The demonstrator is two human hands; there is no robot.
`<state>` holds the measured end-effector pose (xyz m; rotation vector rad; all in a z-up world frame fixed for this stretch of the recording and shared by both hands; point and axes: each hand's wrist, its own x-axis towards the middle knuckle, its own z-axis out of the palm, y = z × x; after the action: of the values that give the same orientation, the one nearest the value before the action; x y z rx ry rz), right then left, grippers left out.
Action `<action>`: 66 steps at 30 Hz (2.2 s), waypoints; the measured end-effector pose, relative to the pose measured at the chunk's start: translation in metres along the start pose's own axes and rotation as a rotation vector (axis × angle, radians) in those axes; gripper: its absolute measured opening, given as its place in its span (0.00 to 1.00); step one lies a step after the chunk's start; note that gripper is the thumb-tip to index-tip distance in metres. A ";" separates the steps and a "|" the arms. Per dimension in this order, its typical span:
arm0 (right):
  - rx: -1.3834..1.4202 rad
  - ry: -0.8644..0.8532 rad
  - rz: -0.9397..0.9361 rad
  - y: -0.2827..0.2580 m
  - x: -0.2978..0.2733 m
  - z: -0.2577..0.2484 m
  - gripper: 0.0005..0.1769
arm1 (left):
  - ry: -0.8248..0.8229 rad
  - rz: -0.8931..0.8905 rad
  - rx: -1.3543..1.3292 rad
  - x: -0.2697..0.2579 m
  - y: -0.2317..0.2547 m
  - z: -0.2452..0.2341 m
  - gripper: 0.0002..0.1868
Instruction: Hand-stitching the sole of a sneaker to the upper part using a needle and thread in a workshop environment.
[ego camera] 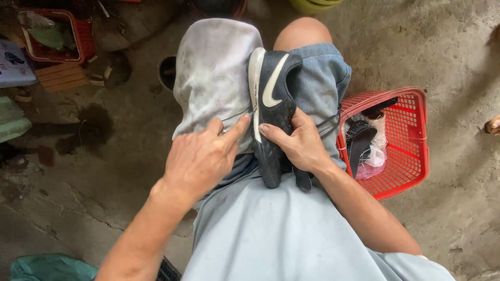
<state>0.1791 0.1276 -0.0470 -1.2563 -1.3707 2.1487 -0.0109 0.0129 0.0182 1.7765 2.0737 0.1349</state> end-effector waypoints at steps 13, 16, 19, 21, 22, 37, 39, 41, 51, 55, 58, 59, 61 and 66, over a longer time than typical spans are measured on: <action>-0.023 -0.088 -0.035 0.025 0.007 -0.022 0.05 | -0.183 0.124 0.043 0.033 -0.004 -0.002 0.25; -0.029 -0.110 -0.056 0.032 0.010 -0.025 0.04 | -0.167 0.102 0.016 0.034 -0.001 0.001 0.24; -0.031 -0.127 -0.074 0.034 0.009 -0.026 0.03 | -0.147 0.089 -0.056 0.035 -0.003 0.007 0.24; -0.030 -0.140 -0.087 0.033 0.013 -0.027 0.03 | -0.145 0.070 -0.113 0.036 -0.006 0.012 0.23; -0.030 -0.153 -0.097 0.034 0.013 -0.028 0.03 | -0.145 0.050 -0.173 0.035 -0.006 0.016 0.23; -0.167 -0.143 -0.110 -0.022 -0.006 -0.002 0.14 | -0.104 0.003 -0.031 0.032 -0.015 0.002 0.17; -0.309 -0.124 -0.256 -0.049 -0.015 -0.004 0.16 | -0.012 0.047 -0.039 0.024 -0.023 0.006 0.15; -0.453 -0.082 -0.403 -0.061 -0.019 -0.017 0.20 | 0.079 0.110 -0.046 0.020 -0.030 0.007 0.14; -0.815 -0.115 -0.619 -0.015 -0.038 -0.040 0.31 | 0.048 0.039 -0.302 0.001 -0.036 0.003 0.11; -0.798 -0.119 -0.511 -0.034 -0.057 -0.041 0.07 | 0.058 0.046 -0.303 -0.001 -0.037 0.004 0.11; -0.714 -0.043 -0.447 -0.072 -0.063 -0.059 0.04 | 0.072 0.037 -0.299 -0.001 -0.032 0.004 0.10; -0.717 -0.045 -0.446 -0.077 -0.067 -0.061 0.04 | 0.073 0.036 -0.301 0.000 -0.032 0.005 0.10; -1.135 0.170 -0.717 -0.089 -0.074 -0.064 0.08 | 0.067 0.069 -0.241 0.000 -0.031 0.008 0.20; -1.032 -0.088 -0.709 -0.101 -0.075 -0.030 0.07 | 0.073 0.081 -0.192 0.004 -0.030 0.010 0.20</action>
<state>0.2262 0.1473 0.0715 -0.6857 -2.5977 0.9924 -0.0355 0.0088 -0.0021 1.7611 1.9651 0.4134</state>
